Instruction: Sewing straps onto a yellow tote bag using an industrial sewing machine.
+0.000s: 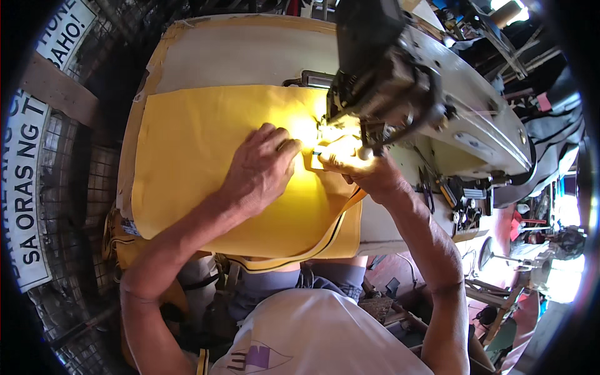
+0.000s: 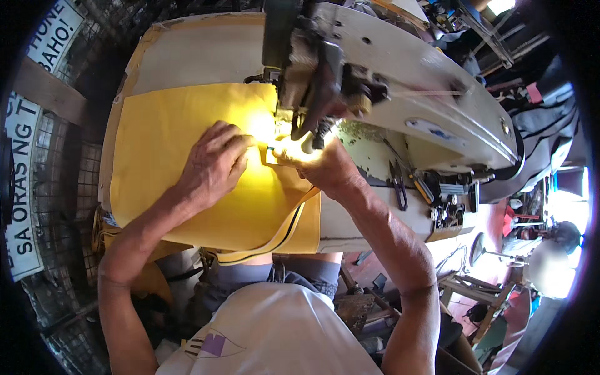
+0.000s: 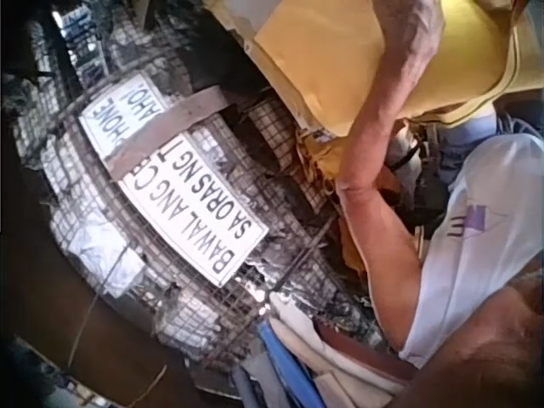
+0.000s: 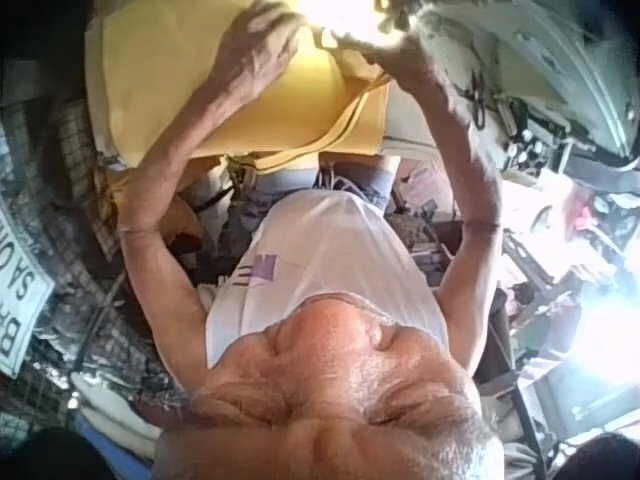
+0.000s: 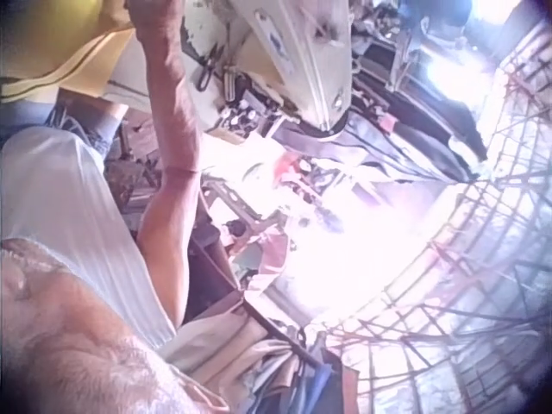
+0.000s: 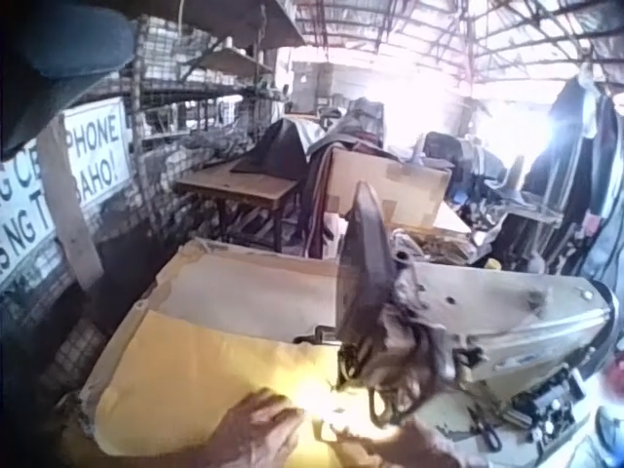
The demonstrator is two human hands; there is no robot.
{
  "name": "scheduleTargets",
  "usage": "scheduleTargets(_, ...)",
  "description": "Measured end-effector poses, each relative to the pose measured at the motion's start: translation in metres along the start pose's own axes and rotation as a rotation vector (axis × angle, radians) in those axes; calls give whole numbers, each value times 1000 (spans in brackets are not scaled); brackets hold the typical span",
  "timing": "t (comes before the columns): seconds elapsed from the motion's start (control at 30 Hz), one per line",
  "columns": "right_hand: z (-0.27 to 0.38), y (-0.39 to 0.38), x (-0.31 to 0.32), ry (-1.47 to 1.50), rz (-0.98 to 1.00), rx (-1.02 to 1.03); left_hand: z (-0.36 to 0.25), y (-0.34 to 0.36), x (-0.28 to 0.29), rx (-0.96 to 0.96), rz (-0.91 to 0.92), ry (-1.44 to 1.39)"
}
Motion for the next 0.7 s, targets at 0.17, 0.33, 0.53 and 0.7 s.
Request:
scheduleTargets(0.17,-27,22,3,-63,163,-52,23,-2,-9,-145,-43,5)
scheduleTargets(0.33,-13,25,-5,56,-13,-312,26,-3,-10,-157,-47,-55)
scheduleTargets(0.53,-4,29,-9,46,-26,-376,27,-3,-8,-153,0,-69)
scheduleTargets(0.7,2,27,-15,43,-95,-448,27,-3,-6,-115,-66,-103)
Point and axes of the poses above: each hand's wrist, its own y-axis towards the middle knuckle, its own x-axis out of the back of the hand, z = x × y, the point moved 5 cm from there along y, towards the middle knuckle, and after that the axes turned 4 degrees about y, right-handed, at the moved point
